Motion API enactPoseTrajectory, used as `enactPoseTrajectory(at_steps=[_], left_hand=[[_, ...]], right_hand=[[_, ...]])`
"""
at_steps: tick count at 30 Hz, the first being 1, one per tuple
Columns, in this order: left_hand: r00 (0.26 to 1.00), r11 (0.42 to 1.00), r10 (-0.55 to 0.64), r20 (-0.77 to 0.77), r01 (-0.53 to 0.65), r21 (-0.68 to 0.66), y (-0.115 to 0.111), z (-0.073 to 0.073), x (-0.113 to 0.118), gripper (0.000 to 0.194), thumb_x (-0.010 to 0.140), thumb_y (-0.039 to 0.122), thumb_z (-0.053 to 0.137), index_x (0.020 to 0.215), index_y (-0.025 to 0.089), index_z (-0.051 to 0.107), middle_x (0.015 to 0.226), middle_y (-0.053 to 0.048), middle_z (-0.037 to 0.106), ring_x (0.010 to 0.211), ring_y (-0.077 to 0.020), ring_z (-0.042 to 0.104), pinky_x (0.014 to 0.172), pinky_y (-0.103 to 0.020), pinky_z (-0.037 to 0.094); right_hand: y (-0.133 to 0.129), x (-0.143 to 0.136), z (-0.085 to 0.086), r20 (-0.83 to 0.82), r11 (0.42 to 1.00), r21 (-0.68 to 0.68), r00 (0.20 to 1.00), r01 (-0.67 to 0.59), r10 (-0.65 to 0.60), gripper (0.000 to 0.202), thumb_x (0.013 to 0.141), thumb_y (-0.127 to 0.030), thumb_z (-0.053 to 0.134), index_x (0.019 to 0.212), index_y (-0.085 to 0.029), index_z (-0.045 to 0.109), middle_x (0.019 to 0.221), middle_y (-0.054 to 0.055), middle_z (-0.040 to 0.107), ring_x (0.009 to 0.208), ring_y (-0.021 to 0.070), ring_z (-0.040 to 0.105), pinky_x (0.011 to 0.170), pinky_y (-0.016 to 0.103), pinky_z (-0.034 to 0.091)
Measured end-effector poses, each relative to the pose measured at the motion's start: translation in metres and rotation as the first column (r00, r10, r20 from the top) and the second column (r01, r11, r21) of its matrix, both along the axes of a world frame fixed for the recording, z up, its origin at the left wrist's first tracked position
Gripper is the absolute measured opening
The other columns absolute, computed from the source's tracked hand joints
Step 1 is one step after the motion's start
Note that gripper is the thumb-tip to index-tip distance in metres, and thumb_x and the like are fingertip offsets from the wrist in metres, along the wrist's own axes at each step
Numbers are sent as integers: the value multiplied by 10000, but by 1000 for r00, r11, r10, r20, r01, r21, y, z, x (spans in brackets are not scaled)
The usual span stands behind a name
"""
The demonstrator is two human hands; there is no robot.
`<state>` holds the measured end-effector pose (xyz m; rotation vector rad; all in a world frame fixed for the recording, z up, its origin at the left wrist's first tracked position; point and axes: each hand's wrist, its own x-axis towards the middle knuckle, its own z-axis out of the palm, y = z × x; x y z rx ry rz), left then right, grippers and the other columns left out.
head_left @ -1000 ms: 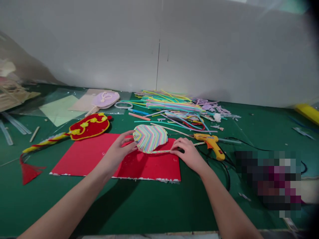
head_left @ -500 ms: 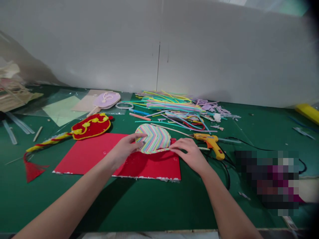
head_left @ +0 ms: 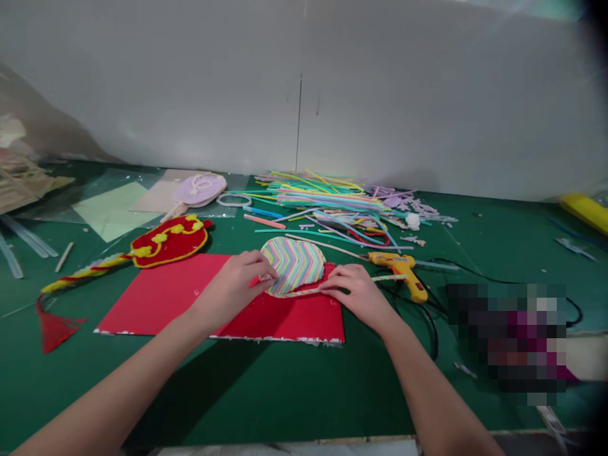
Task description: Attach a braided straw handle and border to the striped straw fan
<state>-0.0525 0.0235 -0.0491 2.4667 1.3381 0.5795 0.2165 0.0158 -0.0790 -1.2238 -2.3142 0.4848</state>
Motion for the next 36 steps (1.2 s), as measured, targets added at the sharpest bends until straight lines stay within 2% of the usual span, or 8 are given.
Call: enactPoseTrajectory(at_steps=[4, 6, 10, 12, 15, 18, 23, 36], left_hand=[[972, 971, -235, -10, 234, -59, 10, -8, 5, 189, 902, 256, 479, 937, 204, 657, 933, -46, 605, 874, -162, 571, 758, -270, 442], [966, 965, -258, 7, 258, -44, 14, -13, 7, 203, 912, 233, 456, 944, 189, 652, 920, -53, 612, 872, -162, 572, 752, -270, 445], [956, 962, -274, 105, 274, 6, 16, -21, 4, 213, 916, 246, 444, 966, 180, 640, 955, -72, 622, 919, -172, 577, 799, -292, 463], [952, 963, -269, 143, 270, 10, 14, -23, 1, 206, 912, 257, 451, 969, 187, 636, 985, -73, 621, 945, -170, 581, 829, -295, 468], [953, 963, -266, 143, 270, -10, 11, -20, -5, 212, 909, 253, 441, 987, 200, 631, 1035, -75, 620, 983, -173, 583, 866, -307, 471], [951, 952, -299, 84, 303, -47, 8, -13, -11, 257, 885, 229, 452, 1095, 216, 601, 1164, -78, 592, 1101, -190, 540, 955, -334, 433], [937, 929, -349, -20, 343, -137, 4, -8, -18, 438, 830, 252, 526, 1266, 274, 495, 1338, -47, 502, 1259, -215, 429, 1116, -439, 227], [946, 941, -324, -8, 321, -105, 11, -18, -19, 397, 849, 365, 540, 1236, 278, 526, 1339, -52, 510, 1251, -222, 446, 1115, -437, 218]], right_hand=[[1, 0, -4, -45, 999, 32, 999, 6, -5, 160, 880, -308, 556, 839, -271, 706, 860, 5, 645, 854, 161, 579, 834, 338, 382], [4, 8, -5, -141, 979, 119, 979, 163, -146, 210, 893, -343, 521, 833, -236, 691, 836, 26, 629, 814, 160, 576, 790, 310, 420], [11, 48, -4, -192, 660, 263, 709, 703, -679, 265, 867, -375, 502, 801, -160, 641, 826, 89, 590, 758, 204, 547, 743, 343, 441], [10, 73, -4, -76, 490, 239, 519, 838, -851, 250, 823, -370, 529, 845, -141, 626, 866, 122, 580, 766, 230, 539, 734, 374, 440], [5, 101, -8, 89, 366, 160, 356, 917, -930, 323, 792, -445, 532, 876, -142, 607, 850, 133, 596, 796, 271, 546, 699, 391, 435], [2, 111, -19, 219, 403, -22, 398, 915, -891, 404, 796, -538, 484, 812, -153, 608, 823, 128, 607, 750, 259, 563, 679, 372, 427], [3, 106, -28, 206, 370, -15, 365, 929, -908, 443, 838, -521, 390, 838, -131, 601, 872, 169, 624, 771, 275, 577, 664, 368, 407], [-3, 99, 3, -94, 234, -46, 229, 971, -969, 489, 868, -558, 270, 984, -158, 527, 793, 132, 636, 686, 267, 579, 623, 361, 395]])
